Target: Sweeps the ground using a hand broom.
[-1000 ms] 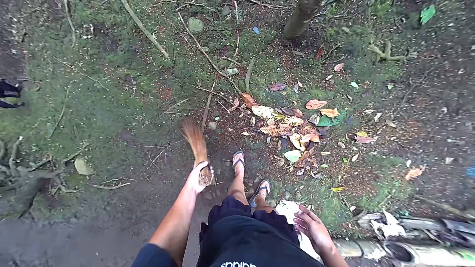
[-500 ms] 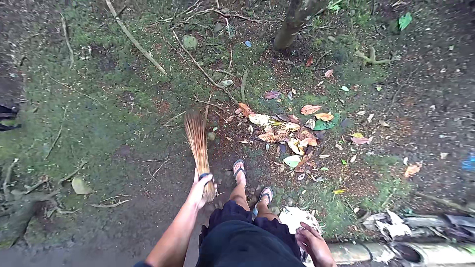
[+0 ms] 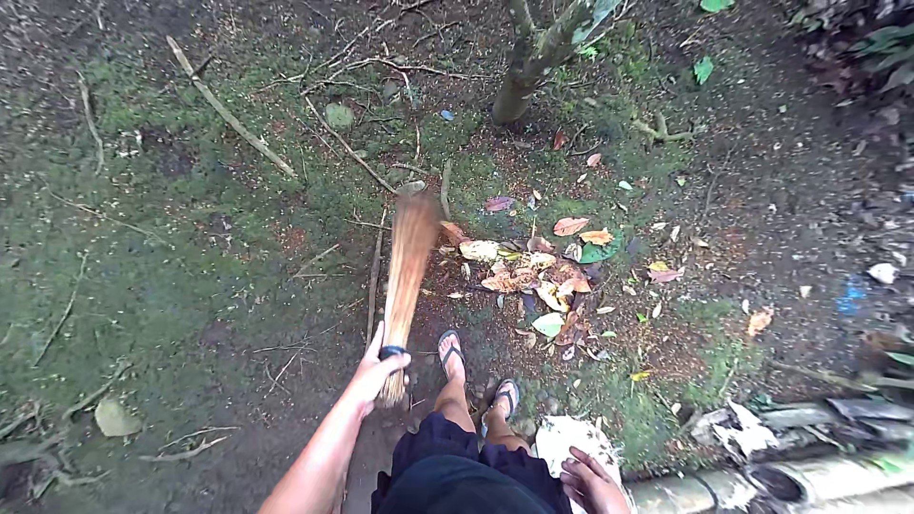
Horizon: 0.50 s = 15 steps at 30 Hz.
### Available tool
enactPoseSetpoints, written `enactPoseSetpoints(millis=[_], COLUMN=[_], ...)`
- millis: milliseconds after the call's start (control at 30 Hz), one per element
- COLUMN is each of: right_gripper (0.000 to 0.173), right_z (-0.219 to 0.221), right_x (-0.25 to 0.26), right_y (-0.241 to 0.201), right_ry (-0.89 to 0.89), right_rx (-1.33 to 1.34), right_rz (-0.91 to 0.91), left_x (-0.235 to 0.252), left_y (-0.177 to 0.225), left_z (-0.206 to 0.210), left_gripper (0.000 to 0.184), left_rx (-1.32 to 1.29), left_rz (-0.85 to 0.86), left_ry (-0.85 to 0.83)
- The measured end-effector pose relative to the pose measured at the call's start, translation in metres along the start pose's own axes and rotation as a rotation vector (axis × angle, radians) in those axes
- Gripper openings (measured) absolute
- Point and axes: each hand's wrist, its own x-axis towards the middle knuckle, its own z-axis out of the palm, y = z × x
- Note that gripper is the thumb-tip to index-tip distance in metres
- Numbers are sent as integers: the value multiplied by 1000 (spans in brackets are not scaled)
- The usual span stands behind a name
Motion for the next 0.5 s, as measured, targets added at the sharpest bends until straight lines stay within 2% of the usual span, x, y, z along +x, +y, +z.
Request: enactPoseSetpoints(millis=[67,133,200,300,367,433,500], right_gripper=[45,46,47,46,46,47,46], right_z=[1,-2,-7,-16,-19,-22,-24], right_x=[-5,-13,-19,-23,-19,-11,-3], right_y=[-1,3,12,24,34,40,43], right_ry=[7,17,37,60,60,59,47], right_rx=[32,61,82,69,58,39,31], right_rz=[-25,-35,-38,13,59,85,74], left_x=[59,116,140,112,74,31,-12], left_y=[16,23,17,-15,-26,-27,-31], left_z=[7,16,39,85,96,86,65], left_gripper=[106,111,113,107,100,94,96], left_rx=[125,255,315,201,65,-23,7], left_rz=[38,-11,-104,-227,-285,-291,-281], left_ry=[81,112,64,-126,-235,-308,-359])
